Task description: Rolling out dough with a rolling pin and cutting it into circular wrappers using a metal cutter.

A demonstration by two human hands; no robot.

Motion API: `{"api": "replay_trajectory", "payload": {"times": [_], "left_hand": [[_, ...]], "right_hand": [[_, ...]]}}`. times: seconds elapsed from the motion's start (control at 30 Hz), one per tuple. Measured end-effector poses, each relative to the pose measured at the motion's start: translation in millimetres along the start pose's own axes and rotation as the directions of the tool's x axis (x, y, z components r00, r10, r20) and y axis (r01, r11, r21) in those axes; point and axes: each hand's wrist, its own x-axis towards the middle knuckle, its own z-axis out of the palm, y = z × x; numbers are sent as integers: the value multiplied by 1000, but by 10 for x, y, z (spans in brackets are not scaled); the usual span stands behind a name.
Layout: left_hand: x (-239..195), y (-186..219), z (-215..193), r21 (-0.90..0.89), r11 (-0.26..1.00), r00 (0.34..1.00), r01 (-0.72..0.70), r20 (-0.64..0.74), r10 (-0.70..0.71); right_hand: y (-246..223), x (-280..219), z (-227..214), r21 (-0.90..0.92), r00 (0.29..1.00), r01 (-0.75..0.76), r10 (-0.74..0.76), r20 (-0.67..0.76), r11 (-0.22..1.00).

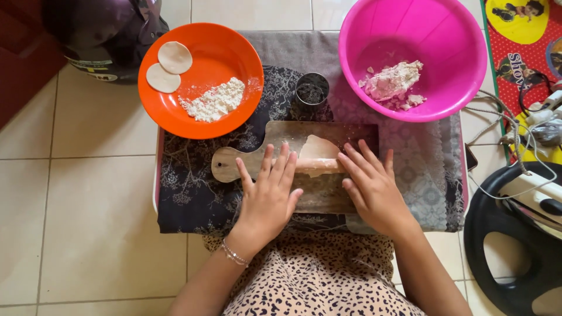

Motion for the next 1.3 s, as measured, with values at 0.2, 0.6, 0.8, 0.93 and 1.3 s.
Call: {"api": "replay_trajectory", "payload": {"times": [0.2,0.6,0.8,0.93,1.3], "left_hand": [[198,117,-15,-120,984,973,-132,-206,106],[416,-61,-104,-189,945,956,-266,-180,233],[807,-178,3,-239,884,911,-401,-205,358],[781,-424,145,-317,892,941,-321,-210,264],[475,390,654,-201,966,871,-160,-490,43]], "right_hand": [[50,138,62,-14,986,73,-74,-152,997],[-109,-66,2,-19,977,101,-102,-185,995],[-174,-191,-34,23,977,137,-131,-167,990],[130,-359,-202,149,981,109,-82,-179,983],[245,-271,-303,384,925,-127,249,-289,915]]}}
